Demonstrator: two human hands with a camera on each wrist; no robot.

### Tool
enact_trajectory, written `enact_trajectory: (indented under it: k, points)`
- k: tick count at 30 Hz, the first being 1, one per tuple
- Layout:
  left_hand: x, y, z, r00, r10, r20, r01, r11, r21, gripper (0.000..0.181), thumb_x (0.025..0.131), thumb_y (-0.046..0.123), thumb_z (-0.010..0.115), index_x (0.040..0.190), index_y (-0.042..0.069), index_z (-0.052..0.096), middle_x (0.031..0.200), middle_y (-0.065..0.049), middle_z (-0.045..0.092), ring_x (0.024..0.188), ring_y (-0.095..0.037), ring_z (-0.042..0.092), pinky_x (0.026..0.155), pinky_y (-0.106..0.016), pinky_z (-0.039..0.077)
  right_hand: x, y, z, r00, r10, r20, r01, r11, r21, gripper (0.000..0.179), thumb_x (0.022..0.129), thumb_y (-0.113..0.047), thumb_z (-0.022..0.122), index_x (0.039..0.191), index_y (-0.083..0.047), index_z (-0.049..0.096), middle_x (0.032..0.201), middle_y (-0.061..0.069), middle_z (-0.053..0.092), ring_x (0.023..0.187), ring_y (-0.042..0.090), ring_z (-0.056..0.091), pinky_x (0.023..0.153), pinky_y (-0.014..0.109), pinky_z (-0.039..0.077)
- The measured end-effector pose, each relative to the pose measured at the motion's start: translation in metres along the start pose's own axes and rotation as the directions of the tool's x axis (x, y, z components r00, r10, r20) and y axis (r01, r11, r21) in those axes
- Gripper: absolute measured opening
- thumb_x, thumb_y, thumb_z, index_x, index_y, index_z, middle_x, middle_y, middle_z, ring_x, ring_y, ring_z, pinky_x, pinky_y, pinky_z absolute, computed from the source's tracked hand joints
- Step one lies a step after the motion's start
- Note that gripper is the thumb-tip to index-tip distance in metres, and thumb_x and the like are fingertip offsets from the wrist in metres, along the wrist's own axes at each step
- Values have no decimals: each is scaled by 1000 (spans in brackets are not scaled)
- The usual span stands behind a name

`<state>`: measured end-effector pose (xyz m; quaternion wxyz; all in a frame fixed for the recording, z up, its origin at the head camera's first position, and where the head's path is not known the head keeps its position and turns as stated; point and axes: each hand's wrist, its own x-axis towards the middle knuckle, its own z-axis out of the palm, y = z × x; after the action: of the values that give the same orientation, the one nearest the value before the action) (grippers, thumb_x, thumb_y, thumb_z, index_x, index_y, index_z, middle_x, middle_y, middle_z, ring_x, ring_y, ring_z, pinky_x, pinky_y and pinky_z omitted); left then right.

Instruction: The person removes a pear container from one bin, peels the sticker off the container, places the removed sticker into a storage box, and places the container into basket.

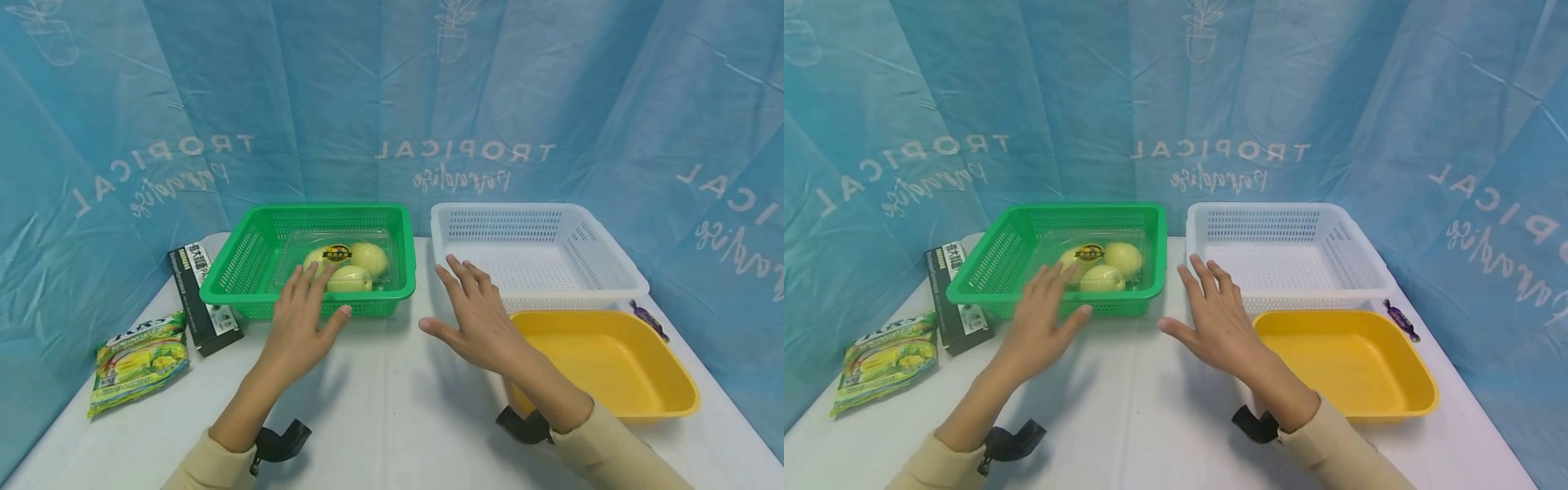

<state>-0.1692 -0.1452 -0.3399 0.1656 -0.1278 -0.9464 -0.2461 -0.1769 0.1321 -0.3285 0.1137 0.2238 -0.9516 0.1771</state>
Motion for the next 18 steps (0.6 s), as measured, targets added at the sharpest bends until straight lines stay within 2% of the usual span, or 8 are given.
enact_trajectory:
  k: [12,18]
  points:
    - [7,-15,-4,998,-29,-47,22,991,-132,62,93,33,55,147,15,31,154,-18,25,143,-41,13,105,-72,14,16,-3,2,999,1,37,-5,994,107,82,88,-55,55,150,-13,23,158,9,14,140,37,21,110,59,23]
    - [12,-22,-6,996,-18,-93,1,983,-183,58,93,26,56,145,8,35,149,-23,31,141,-45,18,108,-69,14,23,-3,4,999,-17,29,12,986,165,81,88,-52,58,150,-11,23,158,10,16,139,36,23,110,58,26]
